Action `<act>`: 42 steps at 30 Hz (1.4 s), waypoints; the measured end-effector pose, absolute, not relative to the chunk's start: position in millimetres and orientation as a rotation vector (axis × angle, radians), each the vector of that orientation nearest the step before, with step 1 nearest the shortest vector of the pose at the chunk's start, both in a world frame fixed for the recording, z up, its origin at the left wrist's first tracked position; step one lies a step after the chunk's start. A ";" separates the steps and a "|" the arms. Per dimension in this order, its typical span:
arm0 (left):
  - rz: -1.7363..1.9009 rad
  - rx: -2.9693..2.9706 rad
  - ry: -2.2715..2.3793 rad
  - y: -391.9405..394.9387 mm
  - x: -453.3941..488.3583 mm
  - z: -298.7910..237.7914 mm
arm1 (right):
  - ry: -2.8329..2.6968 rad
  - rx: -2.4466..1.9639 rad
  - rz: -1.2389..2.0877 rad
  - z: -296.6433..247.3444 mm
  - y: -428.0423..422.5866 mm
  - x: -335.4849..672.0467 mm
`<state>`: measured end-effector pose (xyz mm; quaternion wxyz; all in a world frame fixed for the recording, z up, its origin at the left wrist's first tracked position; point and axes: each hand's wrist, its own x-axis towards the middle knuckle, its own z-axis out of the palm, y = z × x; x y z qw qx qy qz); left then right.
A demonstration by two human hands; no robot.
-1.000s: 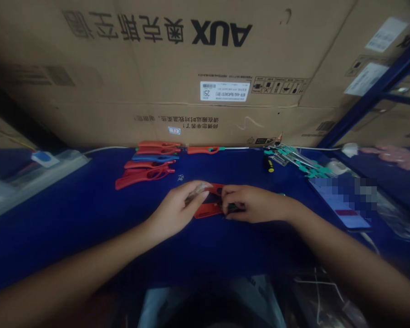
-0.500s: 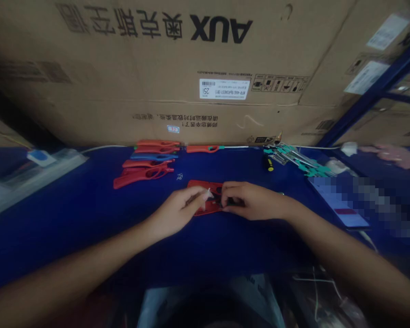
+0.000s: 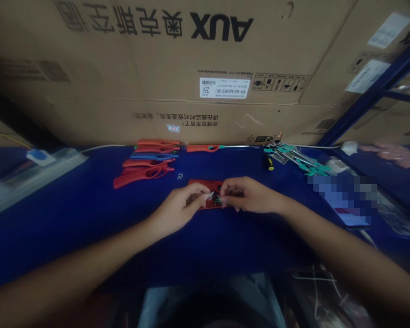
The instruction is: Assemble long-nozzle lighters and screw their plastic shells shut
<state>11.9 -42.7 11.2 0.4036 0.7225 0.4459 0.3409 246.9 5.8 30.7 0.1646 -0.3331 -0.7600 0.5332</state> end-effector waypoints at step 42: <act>0.899 1.825 1.211 -41.6 10.7 15.0 | -1.955 -0.873 1.505 15.7 6.1 237.1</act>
